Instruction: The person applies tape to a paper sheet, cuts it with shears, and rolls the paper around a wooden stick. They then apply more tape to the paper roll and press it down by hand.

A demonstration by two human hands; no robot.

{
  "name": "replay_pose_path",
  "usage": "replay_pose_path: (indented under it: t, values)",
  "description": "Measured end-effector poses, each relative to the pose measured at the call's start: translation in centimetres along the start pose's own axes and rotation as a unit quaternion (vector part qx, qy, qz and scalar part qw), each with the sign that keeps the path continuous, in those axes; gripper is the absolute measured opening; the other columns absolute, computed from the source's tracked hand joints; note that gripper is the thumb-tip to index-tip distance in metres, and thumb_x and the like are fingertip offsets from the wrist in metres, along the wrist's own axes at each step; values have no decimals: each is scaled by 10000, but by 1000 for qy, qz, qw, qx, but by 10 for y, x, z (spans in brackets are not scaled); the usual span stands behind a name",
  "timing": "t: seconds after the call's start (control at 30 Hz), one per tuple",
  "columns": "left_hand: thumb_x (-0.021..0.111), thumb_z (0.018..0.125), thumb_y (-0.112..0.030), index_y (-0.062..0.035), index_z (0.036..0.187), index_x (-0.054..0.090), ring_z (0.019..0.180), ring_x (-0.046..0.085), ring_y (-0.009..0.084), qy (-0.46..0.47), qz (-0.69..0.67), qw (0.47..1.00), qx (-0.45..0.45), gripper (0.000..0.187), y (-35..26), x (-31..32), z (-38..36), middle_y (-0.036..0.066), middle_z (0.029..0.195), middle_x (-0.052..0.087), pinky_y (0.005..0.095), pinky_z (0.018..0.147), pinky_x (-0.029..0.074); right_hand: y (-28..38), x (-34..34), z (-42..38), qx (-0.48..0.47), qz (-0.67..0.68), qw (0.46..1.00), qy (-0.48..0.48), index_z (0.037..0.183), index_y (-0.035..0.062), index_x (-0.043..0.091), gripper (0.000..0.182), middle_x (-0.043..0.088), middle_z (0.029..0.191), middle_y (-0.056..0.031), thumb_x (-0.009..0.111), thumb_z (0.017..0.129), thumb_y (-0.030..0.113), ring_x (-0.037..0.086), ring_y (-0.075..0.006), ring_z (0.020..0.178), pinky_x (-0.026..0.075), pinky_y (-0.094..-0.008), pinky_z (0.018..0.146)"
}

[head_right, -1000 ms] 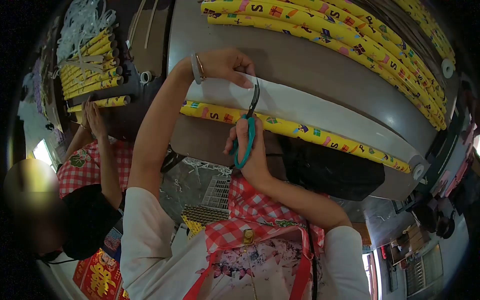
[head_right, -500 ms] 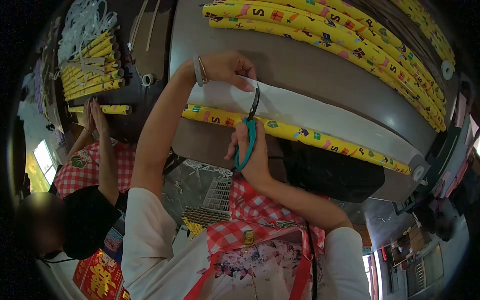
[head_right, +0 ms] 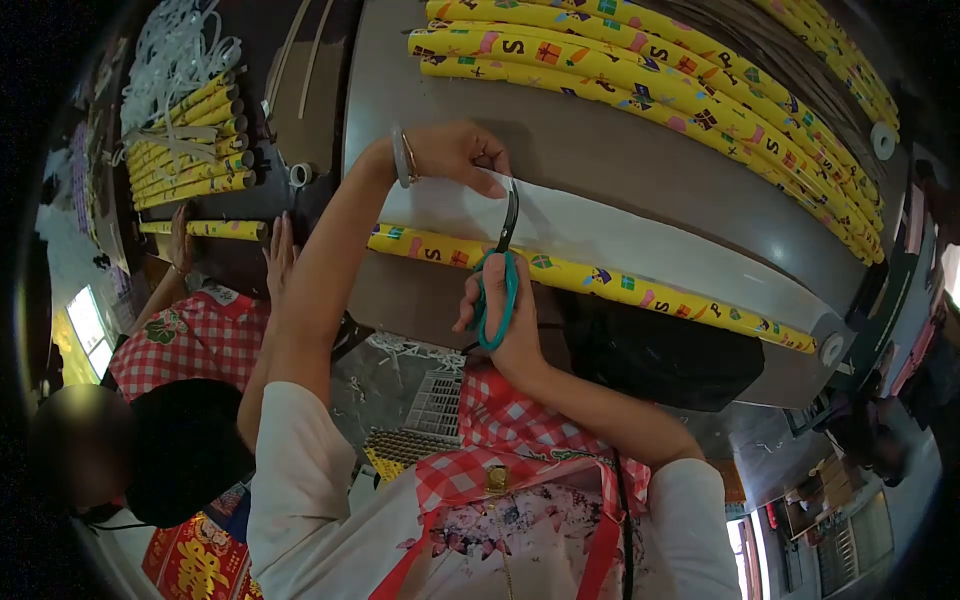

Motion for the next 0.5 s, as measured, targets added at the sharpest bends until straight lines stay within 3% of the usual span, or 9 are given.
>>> replay_pose_path:
  t: [0.33,0.5]
  values:
    - [756,777,-177,-13,911,656,705,550,48,-6,-17,1000,-18,235,0,-2,-1,-13,776,645,219,643,430,0,-3,-1,30,-22,999,-3,989,95,397,359,448,756,-34,475,959,444,493,-109,553,491,-288,494]
    - [755,775,-171,-12,909,658,705,554,49,-15,-21,1000,-2,229,-2,-3,-2,-8,776,649,219,637,429,3,0,-4,45,29,999,9,991,90,407,388,456,741,-36,468,954,472,496,-112,543,490,-292,491]
Point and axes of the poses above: each hand's wrist, its own z-axis towards the middle knuckle, its own x-axis out of the palm, y = z × x, the point moved 9 cm from there along z, towards the middle knuckle
